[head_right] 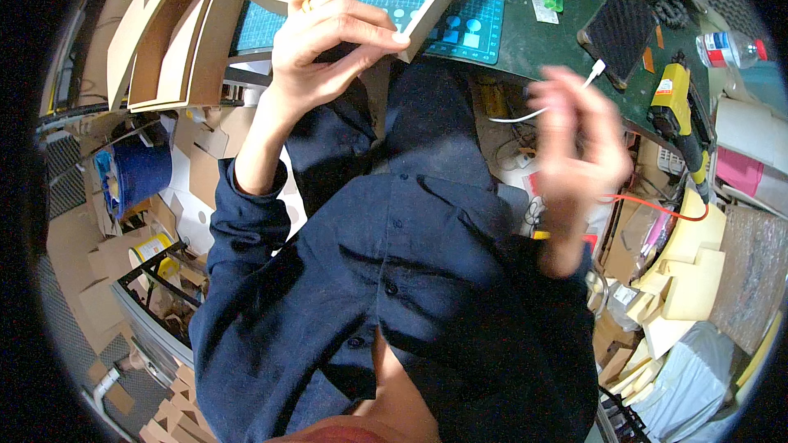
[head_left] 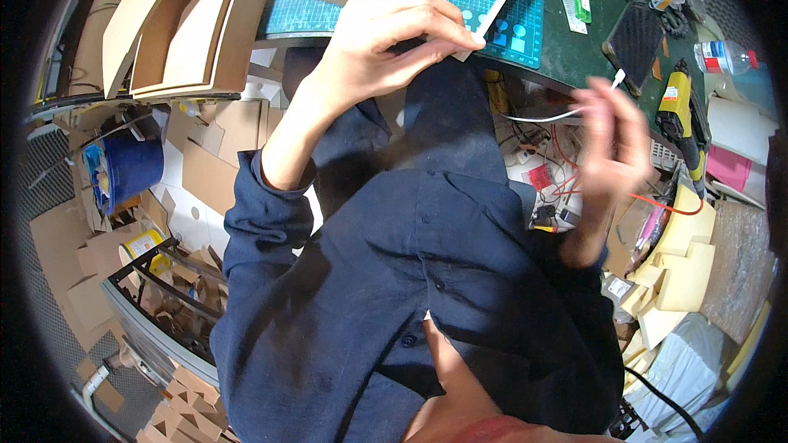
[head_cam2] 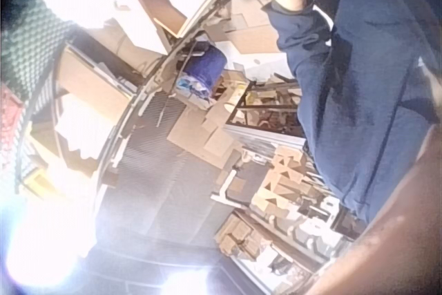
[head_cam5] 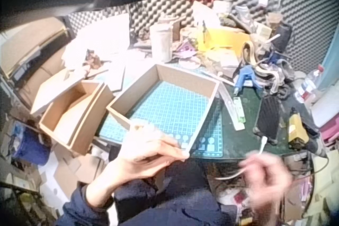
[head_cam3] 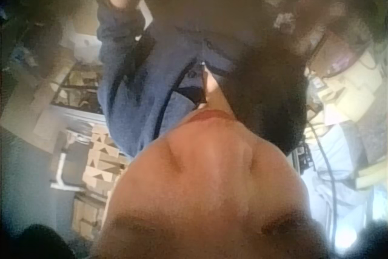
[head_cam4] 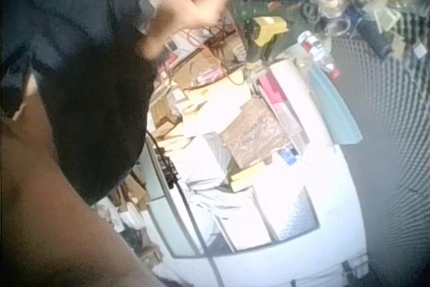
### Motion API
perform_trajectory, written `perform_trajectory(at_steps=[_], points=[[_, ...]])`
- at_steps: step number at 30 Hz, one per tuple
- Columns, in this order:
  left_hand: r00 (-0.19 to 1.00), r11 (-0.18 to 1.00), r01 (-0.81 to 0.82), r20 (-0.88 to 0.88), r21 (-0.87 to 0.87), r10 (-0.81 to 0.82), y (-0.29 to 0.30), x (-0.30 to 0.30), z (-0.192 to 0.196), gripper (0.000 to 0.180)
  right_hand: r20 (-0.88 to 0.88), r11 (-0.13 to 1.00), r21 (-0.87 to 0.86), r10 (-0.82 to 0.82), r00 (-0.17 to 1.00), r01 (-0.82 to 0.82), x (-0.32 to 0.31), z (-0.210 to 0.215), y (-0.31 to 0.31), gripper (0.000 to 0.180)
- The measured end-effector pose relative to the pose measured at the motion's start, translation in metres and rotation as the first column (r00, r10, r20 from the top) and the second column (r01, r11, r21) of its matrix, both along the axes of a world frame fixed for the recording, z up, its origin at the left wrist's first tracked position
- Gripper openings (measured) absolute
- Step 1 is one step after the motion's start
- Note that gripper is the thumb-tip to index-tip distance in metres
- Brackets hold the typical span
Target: The person assembles a small cardboard box by folding flaps and securing them with a yellow staple gun. They repeatedly pick up the box, align edges, and apply staples to hold the structure together.
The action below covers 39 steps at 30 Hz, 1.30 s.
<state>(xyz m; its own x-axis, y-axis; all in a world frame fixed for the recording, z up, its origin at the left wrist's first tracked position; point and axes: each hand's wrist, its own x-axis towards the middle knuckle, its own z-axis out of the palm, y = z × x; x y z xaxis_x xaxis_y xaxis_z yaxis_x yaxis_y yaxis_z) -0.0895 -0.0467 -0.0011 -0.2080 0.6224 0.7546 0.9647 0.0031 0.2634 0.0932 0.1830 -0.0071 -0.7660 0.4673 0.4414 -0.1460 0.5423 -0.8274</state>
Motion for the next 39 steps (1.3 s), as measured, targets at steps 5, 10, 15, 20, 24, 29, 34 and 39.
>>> perform_trajectory(at_steps=[5,10,15,20,24,29,34,39], points=[[1.0,1.0,0.019,-0.011,0.019,-0.019,0.005,-0.001,0.001,0.023,0.135,0.704,0.642,-0.493,0.86,0.303,0.055,0.034,0.141,0.04],[1.0,1.0,0.005,-0.02,0.019,-0.005,0.005,-0.001,-0.002,0.023,0.379,0.684,0.729,-0.442,0.813,0.032,0.053,0.023,0.179,0.068],[0.999,1.0,-0.014,-0.035,0.012,0.015,0.002,0.001,-0.001,0.023,0.412,0.648,0.761,-0.46,0.787,-0.02,0.043,0.014,0.196,0.074],[0.999,1.0,-0.011,-0.033,0.016,0.012,0.004,0.0,-0.003,0.022,0.403,0.677,0.732,-0.348,0.846,-0.07,0.049,0.017,0.214,0.073],[0.999,1.0,-0.012,-0.031,0.019,0.013,0.004,0.001,-0.003,0.021,0.392,0.691,0.72,-0.338,0.856,-0.057,0.048,0.013,0.214,0.071],[0.999,1.0,-0.014,-0.037,0.021,0.015,0.006,-0.001,-0.003,0.022,0.363,0.688,0.725,-0.376,0.853,-0.005,0.055,0.021,0.199,0.065],[0.998,0.999,-0.042,-0.039,0.002,0.042,0.003,0.005,-0.001,0.022,0.208,0.798,0.601,-0.203,0.957,0.039,0.117,0.04,0.18,0.044],[0.999,1.0,-0.023,-0.023,0.003,0.023,0.003,0.002,-0.004,0.024,0.342,0.977,0.212,-0.057,0.938,-0.018,0.163,0.014,0.15,0.041]])
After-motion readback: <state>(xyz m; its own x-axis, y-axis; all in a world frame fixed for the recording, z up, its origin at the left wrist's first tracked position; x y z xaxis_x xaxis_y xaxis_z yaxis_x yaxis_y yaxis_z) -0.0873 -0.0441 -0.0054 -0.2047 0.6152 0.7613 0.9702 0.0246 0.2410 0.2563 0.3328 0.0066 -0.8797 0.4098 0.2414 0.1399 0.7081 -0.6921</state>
